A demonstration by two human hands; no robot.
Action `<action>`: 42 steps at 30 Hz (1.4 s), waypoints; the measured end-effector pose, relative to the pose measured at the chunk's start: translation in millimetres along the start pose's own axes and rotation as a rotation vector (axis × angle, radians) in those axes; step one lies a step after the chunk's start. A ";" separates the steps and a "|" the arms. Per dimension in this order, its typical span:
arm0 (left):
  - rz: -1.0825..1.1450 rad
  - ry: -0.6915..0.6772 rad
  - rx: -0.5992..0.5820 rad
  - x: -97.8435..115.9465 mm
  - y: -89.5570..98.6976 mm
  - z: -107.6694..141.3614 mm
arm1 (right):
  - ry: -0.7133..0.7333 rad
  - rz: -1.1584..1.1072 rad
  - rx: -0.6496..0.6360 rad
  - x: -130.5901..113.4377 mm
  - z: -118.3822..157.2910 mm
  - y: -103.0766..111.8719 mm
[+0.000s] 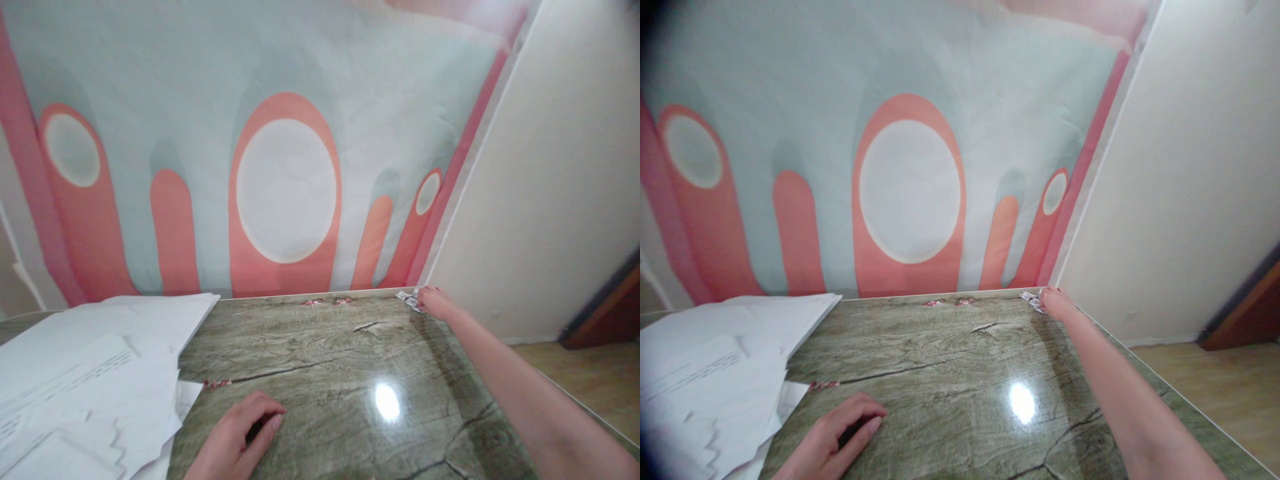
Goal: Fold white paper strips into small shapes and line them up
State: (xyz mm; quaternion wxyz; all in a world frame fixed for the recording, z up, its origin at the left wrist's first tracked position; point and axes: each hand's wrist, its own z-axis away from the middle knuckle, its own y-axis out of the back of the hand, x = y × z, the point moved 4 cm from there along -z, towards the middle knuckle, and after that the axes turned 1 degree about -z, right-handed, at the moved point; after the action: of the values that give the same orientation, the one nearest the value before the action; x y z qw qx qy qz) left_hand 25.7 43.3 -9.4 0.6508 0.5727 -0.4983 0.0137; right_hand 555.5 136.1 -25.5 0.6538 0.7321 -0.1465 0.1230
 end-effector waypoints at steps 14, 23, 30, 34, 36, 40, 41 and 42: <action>0.002 -0.002 -0.012 -1.8 -0.2 -0.4 | 0.010 0.020 0.014 -3.2 4.6 9.0; -0.003 -0.022 0.016 -3.6 -1.3 1.6 | 0.031 -0.083 0.141 -23.8 21.2 58.6; -0.126 -0.038 -0.053 15.5 10.7 8.9 | 0.408 -0.253 0.204 -155.3 82.7 102.8; -0.310 -0.008 -0.138 29.8 22.2 39.8 | 0.632 -0.430 0.243 -220.8 140.2 126.5; -0.362 0.024 -0.132 32.2 29.5 61.9 | 0.683 -0.532 0.283 -237.4 161.0 136.6; -0.464 0.138 -0.002 17.5 52.2 109.8 | 0.795 -0.655 0.310 -260.4 183.3 150.0; -0.499 0.159 0.049 10.7 59.9 120.8 | 0.844 -0.684 0.295 -266.9 186.6 153.0; -0.537 0.184 0.091 2.9 67.6 130.8 | 0.835 -0.713 0.275 -272.3 187.6 155.9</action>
State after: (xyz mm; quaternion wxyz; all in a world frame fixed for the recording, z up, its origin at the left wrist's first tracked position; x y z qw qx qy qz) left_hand -95.4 -34.4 22.1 0.6474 0.7090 -0.2664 -0.0849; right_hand 242.5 -51.6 -4.7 0.5559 0.7039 0.3983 0.1918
